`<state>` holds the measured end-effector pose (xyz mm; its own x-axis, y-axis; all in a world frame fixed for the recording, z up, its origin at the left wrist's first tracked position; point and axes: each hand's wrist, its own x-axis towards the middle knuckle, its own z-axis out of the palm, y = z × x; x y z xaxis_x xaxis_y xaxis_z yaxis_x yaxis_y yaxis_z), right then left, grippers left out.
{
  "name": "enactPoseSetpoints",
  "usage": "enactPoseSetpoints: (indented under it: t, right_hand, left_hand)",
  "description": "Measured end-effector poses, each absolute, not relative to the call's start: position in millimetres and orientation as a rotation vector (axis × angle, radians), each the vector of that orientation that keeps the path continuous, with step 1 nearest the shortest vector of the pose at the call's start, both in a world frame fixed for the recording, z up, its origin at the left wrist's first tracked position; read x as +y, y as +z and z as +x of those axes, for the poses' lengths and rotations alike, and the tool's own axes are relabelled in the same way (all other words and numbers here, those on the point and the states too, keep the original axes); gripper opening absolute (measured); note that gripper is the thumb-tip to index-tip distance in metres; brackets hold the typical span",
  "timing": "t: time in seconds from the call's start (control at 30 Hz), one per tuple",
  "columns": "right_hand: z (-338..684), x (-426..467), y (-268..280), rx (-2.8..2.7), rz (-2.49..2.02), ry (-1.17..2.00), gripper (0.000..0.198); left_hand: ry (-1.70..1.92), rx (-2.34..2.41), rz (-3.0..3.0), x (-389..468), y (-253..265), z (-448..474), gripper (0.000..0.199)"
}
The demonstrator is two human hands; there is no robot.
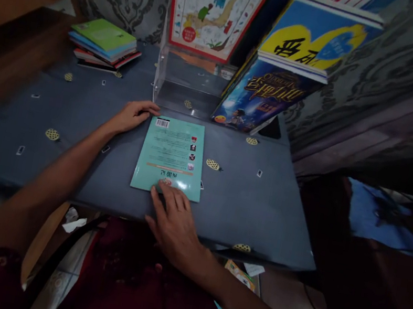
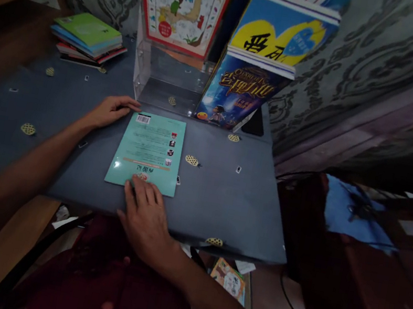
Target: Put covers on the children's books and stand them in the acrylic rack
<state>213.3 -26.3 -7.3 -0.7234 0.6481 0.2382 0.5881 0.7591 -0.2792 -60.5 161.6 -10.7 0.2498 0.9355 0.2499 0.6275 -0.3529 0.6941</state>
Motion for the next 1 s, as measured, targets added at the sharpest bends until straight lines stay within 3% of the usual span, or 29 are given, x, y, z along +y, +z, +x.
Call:
enactPoseSetpoints:
  t: [0.37, 1.0]
  right_hand:
    - [279.4, -29.4, -20.1, -2.444, -1.19, 0.121, 0.05]
    - [297.3, -44.7, -27.4, -2.357, -1.0, 0.243, 0.058]
  left_hand:
    - [0.891, 1.442, 2.139, 157.7, -7.3, -57.3, 0.04]
    - [0.753, 1.413, 2.515, 125.9, -7.6, -40.9, 0.038]
